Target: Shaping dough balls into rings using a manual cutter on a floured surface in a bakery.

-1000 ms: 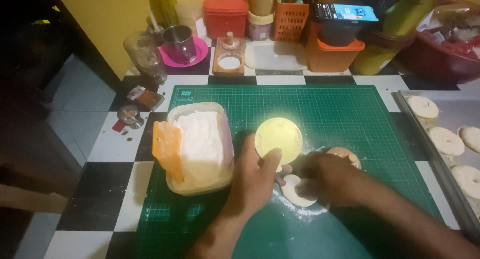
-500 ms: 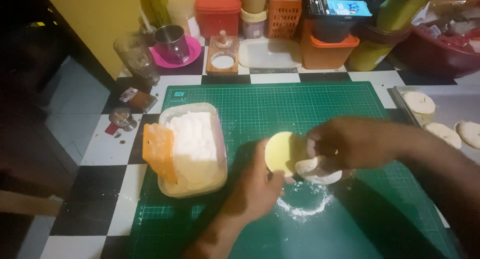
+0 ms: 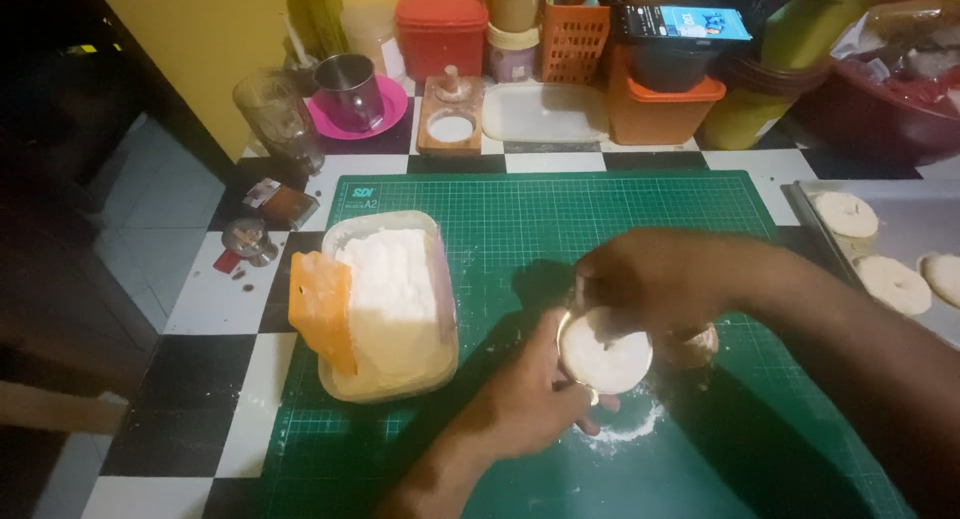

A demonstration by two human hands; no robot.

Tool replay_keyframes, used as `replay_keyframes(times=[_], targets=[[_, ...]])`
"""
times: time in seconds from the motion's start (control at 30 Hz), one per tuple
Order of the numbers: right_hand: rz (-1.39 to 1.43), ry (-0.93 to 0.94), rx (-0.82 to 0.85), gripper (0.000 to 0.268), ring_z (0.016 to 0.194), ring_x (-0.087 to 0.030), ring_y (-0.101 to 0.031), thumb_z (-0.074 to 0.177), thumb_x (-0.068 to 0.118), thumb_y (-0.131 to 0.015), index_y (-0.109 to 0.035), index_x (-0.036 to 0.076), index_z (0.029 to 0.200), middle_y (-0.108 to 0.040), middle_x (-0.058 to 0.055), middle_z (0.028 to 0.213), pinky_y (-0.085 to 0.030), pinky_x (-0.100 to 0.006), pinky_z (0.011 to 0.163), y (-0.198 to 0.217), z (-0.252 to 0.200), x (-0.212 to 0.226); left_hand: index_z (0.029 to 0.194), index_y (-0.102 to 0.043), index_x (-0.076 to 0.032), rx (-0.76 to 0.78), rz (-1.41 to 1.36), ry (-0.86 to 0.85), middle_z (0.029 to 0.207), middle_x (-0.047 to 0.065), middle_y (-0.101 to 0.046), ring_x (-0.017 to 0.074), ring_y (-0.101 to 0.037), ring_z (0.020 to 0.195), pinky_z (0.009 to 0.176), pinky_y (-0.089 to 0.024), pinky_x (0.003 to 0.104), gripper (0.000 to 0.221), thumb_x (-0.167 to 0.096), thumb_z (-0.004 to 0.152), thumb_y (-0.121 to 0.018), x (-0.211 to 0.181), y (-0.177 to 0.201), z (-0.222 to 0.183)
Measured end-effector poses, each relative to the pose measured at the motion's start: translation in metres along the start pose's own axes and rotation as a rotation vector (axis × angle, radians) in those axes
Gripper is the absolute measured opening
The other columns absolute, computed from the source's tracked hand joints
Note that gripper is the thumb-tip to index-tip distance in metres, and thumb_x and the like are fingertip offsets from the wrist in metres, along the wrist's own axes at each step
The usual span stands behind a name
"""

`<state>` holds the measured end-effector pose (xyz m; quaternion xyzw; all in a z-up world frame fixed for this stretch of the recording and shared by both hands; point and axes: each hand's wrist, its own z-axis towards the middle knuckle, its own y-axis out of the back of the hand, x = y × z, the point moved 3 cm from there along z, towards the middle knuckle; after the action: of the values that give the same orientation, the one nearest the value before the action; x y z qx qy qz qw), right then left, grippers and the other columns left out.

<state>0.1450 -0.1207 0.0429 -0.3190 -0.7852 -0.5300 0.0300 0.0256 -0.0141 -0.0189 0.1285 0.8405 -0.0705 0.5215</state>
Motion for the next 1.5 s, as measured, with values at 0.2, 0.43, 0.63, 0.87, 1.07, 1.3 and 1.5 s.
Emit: replay_keyframes(times=[0.2, 0.43, 0.63, 0.87, 1.07, 1.3, 1.5], targets=[[0.045, -0.448, 0.099, 0.019, 0.086, -0.010, -0.070, 0.093, 0.032, -0.066, -0.072, 0.021, 0.106, -0.077, 0.005, 0.097, -0.055, -0.026, 0.076, 0.012, -0.008, 0.018, 0.150, -0.037, -0.023, 0.000, 0.019, 0.084, 0.132, 0.008, -0.071, 0.0178, -0.072, 0.084, 0.076, -0.057, 0.029, 0.073, -0.010, 0.083, -0.062, -0.010, 0.001, -0.008], [0.022, -0.571, 0.085, 0.024, 0.091, -0.010, -0.073, 0.099, 0.039, -0.060, -0.074, 0.022, 0.109, -0.080, 0.008, 0.107, -0.054, -0.028, 0.080, 0.020, -0.014, 0.032, 0.156, -0.031, -0.024, -0.025, -0.014, 0.027, 0.142, 0.009, -0.067, 0.0223, -0.073, 0.099, 0.071, -0.061, 0.029, 0.087, -0.009, 0.078, -0.068, -0.004, 0.001, -0.002], [0.001, -0.538, -0.154, 0.021, 0.091, -0.007, -0.076, 0.092, 0.039, -0.069, -0.078, 0.027, 0.107, -0.081, 0.014, 0.108, -0.061, -0.025, 0.079, 0.007, -0.026, 0.008, 0.157, -0.032, -0.019, -0.048, -0.151, -0.124, 0.137, 0.011, -0.066, 0.0219, -0.069, 0.100, 0.063, -0.062, 0.027, 0.090, -0.006, 0.075, -0.069, 0.005, 0.002, 0.006], [0.208, -0.684, -0.141, 0.067, 0.085, -0.009, -0.085, 0.081, 0.055, -0.074, -0.052, 0.039, 0.143, -0.083, 0.016, 0.115, -0.071, -0.025, 0.073, -0.014, -0.047, 0.006, 0.155, -0.033, -0.011, -0.056, -0.223, -0.203, 0.135, 0.016, -0.067, 0.0233, -0.078, 0.092, 0.062, -0.065, 0.027, 0.077, -0.003, 0.082, -0.059, 0.012, 0.004, 0.011], [0.226, -0.624, -0.178, 0.063, 0.081, -0.009, -0.082, 0.082, 0.027, -0.084, -0.057, 0.037, 0.138, -0.086, 0.011, 0.102, -0.069, -0.023, 0.069, -0.030, -0.051, -0.010, 0.154, -0.036, -0.007, 0.063, -0.323, -0.256, 0.129, 0.025, -0.068, 0.0362, -0.076, 0.102, 0.077, -0.066, 0.036, 0.065, -0.011, 0.092, -0.055, 0.010, 0.003, 0.010], [0.292, -0.657, -0.110, 0.043, 0.075, -0.010, -0.071, 0.089, 0.036, -0.077, -0.064, 0.036, 0.130, -0.079, 0.006, 0.088, -0.057, -0.027, 0.067, -0.022, -0.051, -0.007, 0.153, -0.044, -0.015, -0.033, -0.266, -0.123, 0.130, 0.017, -0.073, 0.0312, -0.080, 0.095, 0.079, -0.066, 0.032, 0.056, -0.034, 0.100, -0.041, 0.002, 0.004, 0.007], [0.397, -0.608, -0.208, 0.023, 0.063, -0.012, -0.066, 0.094, 0.040, -0.067, -0.076, 0.032, 0.113, -0.076, 0.005, 0.075, -0.054, -0.027, 0.060, -0.023, -0.053, -0.010, 0.157, -0.039, -0.018, -0.039, -0.222, -0.059, 0.134, 0.019, -0.070, 0.0323, -0.080, 0.097, 0.080, -0.067, 0.036, 0.063, -0.036, 0.097, -0.041, -0.005, 0.005, 0.003]])
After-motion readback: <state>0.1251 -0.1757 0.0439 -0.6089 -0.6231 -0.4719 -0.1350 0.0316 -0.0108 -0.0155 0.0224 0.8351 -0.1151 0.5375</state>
